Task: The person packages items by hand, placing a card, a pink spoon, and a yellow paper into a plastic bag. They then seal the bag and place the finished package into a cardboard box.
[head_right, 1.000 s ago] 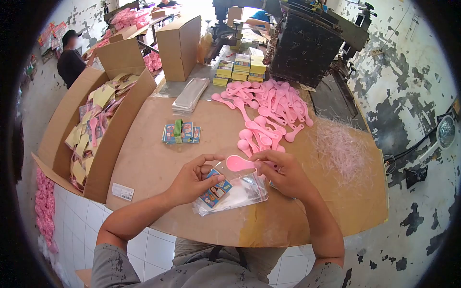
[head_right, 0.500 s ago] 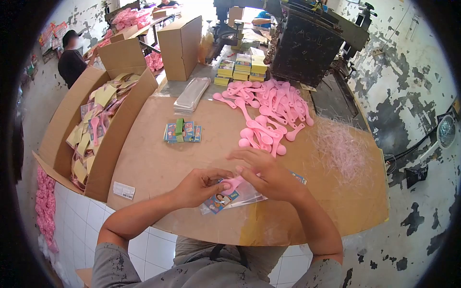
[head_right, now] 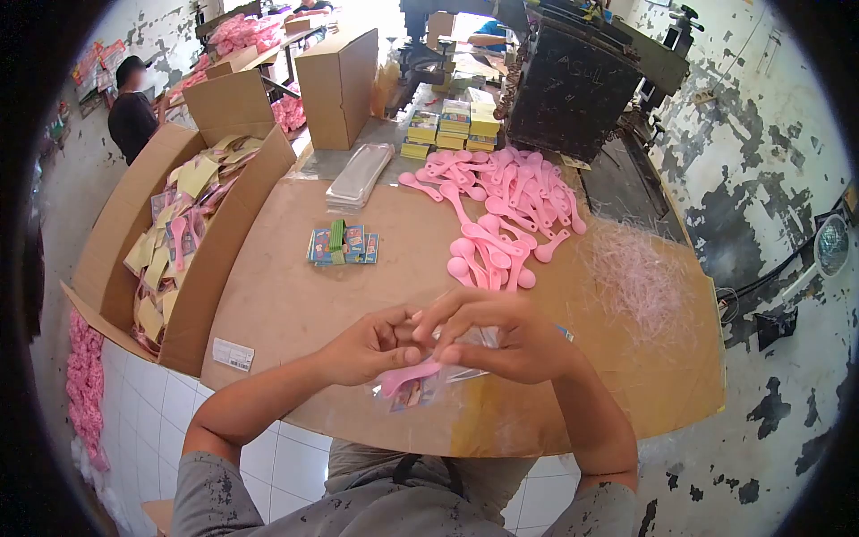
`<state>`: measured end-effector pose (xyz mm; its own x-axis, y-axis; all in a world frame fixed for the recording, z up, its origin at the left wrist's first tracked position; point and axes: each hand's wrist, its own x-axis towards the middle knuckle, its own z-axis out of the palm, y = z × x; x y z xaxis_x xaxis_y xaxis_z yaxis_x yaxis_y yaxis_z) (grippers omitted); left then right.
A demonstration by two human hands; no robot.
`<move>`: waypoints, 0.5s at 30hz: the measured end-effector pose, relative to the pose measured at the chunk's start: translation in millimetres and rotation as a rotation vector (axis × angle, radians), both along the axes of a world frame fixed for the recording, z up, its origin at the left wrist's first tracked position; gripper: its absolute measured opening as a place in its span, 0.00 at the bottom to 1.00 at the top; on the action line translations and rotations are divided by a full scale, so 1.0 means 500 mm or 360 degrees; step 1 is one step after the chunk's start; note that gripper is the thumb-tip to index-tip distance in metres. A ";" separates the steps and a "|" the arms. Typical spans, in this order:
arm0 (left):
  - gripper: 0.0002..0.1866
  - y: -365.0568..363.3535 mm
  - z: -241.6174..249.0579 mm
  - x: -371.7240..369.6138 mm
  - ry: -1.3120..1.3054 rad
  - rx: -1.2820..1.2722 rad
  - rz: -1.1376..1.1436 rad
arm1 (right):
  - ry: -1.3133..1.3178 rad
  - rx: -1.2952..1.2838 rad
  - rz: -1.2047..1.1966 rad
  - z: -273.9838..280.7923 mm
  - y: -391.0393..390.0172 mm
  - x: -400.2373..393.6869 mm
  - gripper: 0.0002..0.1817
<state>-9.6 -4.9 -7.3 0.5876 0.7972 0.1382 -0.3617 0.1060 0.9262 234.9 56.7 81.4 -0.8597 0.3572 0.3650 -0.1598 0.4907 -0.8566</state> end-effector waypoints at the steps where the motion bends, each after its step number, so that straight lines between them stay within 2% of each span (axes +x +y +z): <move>1: 0.26 -0.003 0.004 0.004 -0.0022 0.0056 0.0102 | -0.0108 0.0370 -0.0193 0.021 -0.009 -0.004 0.06; 3: 0.25 0.000 0.013 -0.001 0.0187 0.0378 0.0293 | -0.0324 0.1116 -0.0580 0.066 -0.028 -0.011 0.02; 6: 0.26 -0.009 0.036 -0.009 0.0404 0.0701 0.0368 | -0.0190 0.0729 -0.0811 0.076 -0.042 -0.005 0.03; 9: 0.26 -0.028 0.045 0.001 0.0532 0.0707 0.0424 | -0.0322 0.0651 -0.0879 0.080 -0.055 -0.018 0.04; 10: 0.26 -0.031 0.045 0.005 0.0574 0.0670 0.0456 | -0.0311 0.0629 -0.0893 0.078 -0.059 -0.022 0.04; 13: 0.24 -0.020 0.035 0.010 0.0649 0.0897 0.0665 | -0.0265 0.0580 -0.0904 0.066 -0.065 -0.034 0.05; 15: 0.20 -0.018 0.039 0.008 0.0574 0.0857 0.0624 | -0.0208 0.0571 -0.0887 0.053 -0.063 -0.039 0.05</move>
<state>-5.6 -14.1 12.1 0.3576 0.8338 0.4206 0.0558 -0.4687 0.8816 215.5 25.4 107.7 -0.6272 0.6362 0.4493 0.2933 0.7273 -0.6204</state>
